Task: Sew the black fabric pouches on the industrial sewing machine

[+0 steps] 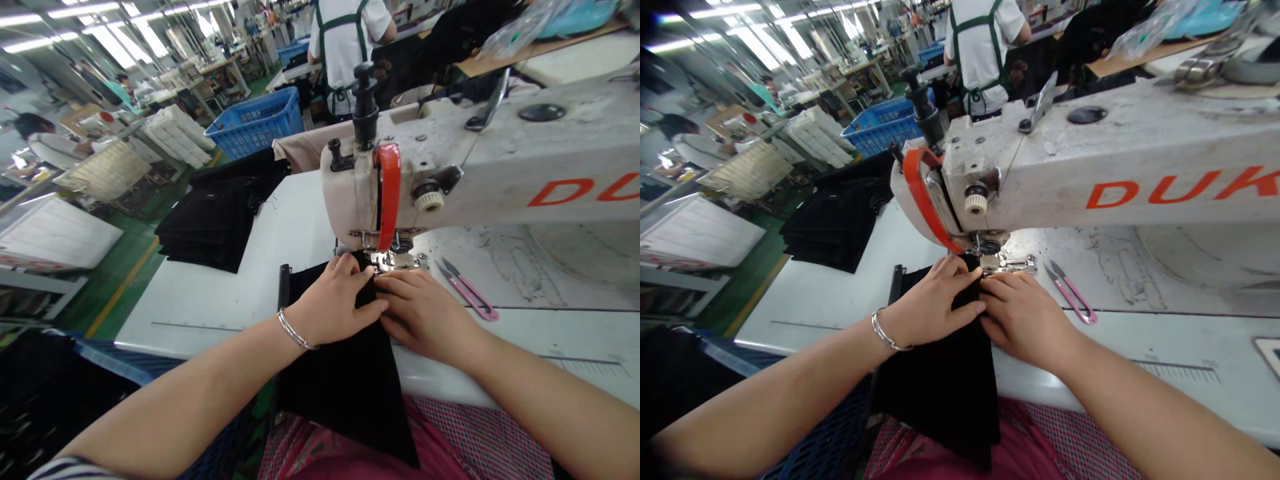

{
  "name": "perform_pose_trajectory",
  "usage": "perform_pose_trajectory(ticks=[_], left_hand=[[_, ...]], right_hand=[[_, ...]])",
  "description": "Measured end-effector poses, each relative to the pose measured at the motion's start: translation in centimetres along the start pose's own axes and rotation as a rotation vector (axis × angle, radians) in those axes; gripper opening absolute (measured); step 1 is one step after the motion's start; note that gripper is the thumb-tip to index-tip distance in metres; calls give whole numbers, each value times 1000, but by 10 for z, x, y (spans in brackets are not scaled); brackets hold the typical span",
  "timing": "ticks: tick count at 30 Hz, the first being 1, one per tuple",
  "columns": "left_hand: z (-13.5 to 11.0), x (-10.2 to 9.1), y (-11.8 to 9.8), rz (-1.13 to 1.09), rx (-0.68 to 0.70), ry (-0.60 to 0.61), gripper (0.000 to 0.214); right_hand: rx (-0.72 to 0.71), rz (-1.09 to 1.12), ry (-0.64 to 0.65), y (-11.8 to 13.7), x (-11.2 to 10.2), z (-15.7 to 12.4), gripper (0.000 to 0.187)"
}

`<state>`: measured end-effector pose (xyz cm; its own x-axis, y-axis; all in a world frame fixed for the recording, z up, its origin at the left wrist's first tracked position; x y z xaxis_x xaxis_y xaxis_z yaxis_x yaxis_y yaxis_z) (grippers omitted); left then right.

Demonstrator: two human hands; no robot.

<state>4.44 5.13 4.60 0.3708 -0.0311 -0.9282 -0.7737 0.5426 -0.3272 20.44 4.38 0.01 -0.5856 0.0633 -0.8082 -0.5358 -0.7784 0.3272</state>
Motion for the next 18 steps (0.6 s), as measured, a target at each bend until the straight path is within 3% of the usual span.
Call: perform_pose_trajectory(ticks=[4, 7, 11, 14, 16, 18], left_hand=[[-47, -11, -22, -24, -6, 100, 80], [-90, -8, -47, 40, 97, 168, 111], [-127, 10, -59, 191, 202, 126, 71], [-137, 18, -55, 192, 228, 88, 58], [-142, 15, -55, 178, 243, 24, 55], [-150, 8, -54, 215, 191, -108, 57]], right_hand=[[-44, 55, 10, 3, -2, -6, 24], [-30, 110, 45, 24, -3, -24, 29], [63, 264, -7, 73, -9, -64, 15], [69, 391, -77, 102, -14, -95, 15], [249, 399, -122, 105, -14, -113, 19], [555, 409, -117, 99, -8, -127, 18]])
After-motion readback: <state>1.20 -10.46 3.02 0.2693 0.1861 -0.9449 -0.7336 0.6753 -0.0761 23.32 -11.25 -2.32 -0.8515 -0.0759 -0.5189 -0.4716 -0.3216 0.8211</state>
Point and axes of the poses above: each hand's wrist, its own z-axis towards the middle knuckle, its own x-axis out of the palm, y = z × x, the point moved 3 cm from there along z, towards the middle knuckle, and after that the axes turned 11 degrees about -y, right-handed, at the moved point
